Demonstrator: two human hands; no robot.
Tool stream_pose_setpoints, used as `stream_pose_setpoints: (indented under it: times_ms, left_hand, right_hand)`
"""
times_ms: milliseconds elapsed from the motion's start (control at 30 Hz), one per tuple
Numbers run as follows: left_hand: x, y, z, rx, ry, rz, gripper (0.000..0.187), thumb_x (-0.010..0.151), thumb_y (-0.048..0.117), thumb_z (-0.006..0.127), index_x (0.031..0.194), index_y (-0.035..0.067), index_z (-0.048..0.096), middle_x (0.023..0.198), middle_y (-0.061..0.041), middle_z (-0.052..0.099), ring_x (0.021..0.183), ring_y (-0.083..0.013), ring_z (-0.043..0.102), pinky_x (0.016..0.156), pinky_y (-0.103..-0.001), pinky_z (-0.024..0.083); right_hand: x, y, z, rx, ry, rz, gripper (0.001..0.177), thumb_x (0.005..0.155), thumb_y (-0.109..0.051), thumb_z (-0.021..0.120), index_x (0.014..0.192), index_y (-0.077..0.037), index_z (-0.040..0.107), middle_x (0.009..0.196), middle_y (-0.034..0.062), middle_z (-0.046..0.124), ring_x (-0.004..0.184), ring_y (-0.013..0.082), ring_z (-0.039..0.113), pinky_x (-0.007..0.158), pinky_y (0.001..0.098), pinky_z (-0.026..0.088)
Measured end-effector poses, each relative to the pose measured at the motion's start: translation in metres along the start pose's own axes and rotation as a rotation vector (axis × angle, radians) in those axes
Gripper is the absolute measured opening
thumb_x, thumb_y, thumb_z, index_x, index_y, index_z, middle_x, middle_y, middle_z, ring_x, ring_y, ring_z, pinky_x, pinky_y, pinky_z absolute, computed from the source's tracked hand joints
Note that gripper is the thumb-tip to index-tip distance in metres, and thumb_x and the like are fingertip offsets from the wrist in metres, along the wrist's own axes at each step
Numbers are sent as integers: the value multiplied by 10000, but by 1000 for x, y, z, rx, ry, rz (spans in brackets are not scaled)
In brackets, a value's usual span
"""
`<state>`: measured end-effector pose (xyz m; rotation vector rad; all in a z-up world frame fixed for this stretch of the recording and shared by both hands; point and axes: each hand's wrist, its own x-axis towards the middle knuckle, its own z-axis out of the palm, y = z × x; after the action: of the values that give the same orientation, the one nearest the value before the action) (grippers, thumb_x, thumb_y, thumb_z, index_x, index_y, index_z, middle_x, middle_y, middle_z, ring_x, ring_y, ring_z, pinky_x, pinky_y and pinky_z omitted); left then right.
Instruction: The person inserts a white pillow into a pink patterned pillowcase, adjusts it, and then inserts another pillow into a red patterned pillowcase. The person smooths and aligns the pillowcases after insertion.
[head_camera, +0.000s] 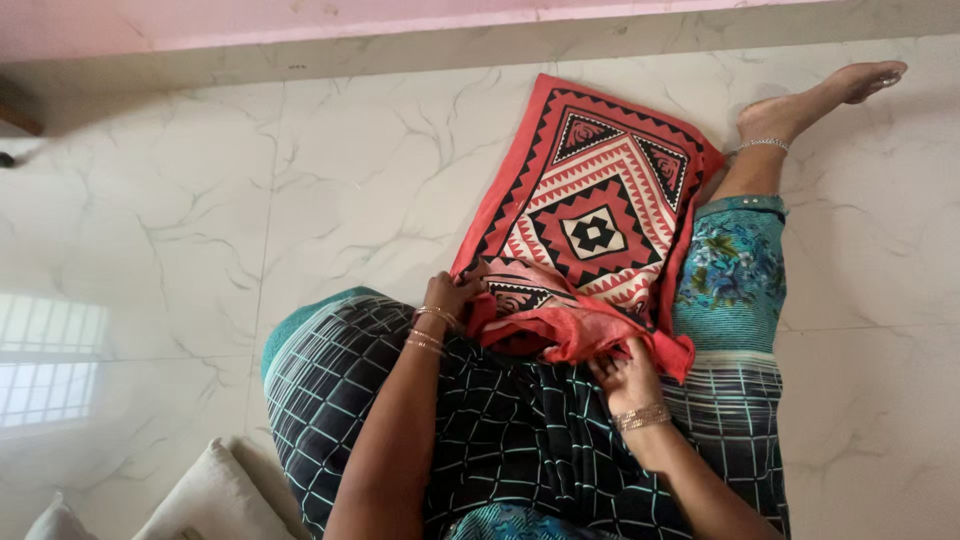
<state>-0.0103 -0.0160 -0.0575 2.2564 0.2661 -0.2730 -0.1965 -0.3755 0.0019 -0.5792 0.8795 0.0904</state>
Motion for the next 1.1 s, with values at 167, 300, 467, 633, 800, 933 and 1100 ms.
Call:
stream_pose_setpoints:
  times_ms: [167, 300, 467, 633, 800, 933, 1100]
  left_hand:
    - [4, 14, -4, 50, -230, -130, 306, 937, 313, 683, 860, 17, 701, 687, -172, 677, 603, -241, 673, 574, -367, 552]
    - [-5, 0, -28, -813, -56, 5, 49, 825, 17, 709, 873, 9, 705, 738, -56, 698, 612, -128, 647, 541, -287, 523]
    - [-21, 10, -53, -732, 177, 179, 49, 915, 31, 751, 874, 43, 727, 755, 3, 657, 644, -54, 561, 552, -232, 469]
    - [-44, 10, -53, -885, 143, -285, 93, 865, 20, 616, 806, 89, 594, 685, -30, 623, 559, -153, 583, 486, -331, 482]
    - [-39, -7, -31, -630, 63, -25, 193, 754, -108, 613, 861, 53, 613, 735, -18, 615, 636, -115, 556, 546, -280, 485]
    - [-33, -20, -36, -513, 227, 40, 142, 845, -76, 610, 862, 61, 644, 722, -27, 634, 645, -119, 560, 566, -272, 489]
    - [-41, -11, -68, -1034, 225, -31, 172, 834, -110, 593, 842, 44, 668, 756, -15, 667, 645, -107, 591, 583, -262, 504]
  right_hand:
    - [64, -9, 2, -22, -93, 10, 381, 952, -313, 693, 1295, -164, 618, 1286, 32, 641, 1163, 230, 614, 1007, 449, 514]
    - [93, -16, 43, 11, -240, 4, 360, 961, -275, 674, 1288, -130, 638, 1297, 40, 677, 1171, 231, 643, 1002, 432, 512]
    - [119, -35, 91, -26, -439, -180, 395, 955, -272, 692, 1322, -157, 604, 1300, 19, 664, 1194, 228, 639, 1045, 422, 520]
    - [112, -14, 110, -107, -256, -163, 485, 890, -469, 656, 1259, -162, 593, 1152, 18, 689, 1069, 241, 655, 904, 461, 560]
    - [92, -2, 86, -675, -358, 66, 352, 962, -399, 647, 1160, -108, 651, 832, 78, 657, 619, 183, 621, 510, 364, 506]
    - [66, -22, 61, -671, -244, 55, 302, 885, -393, 644, 1036, -138, 704, 834, 43, 713, 520, 159, 592, 386, 337, 396]
    - [44, -88, 45, -412, -475, -169, 289, 1019, -353, 698, 1150, -100, 748, 975, 33, 703, 691, 108, 635, 535, 263, 470]
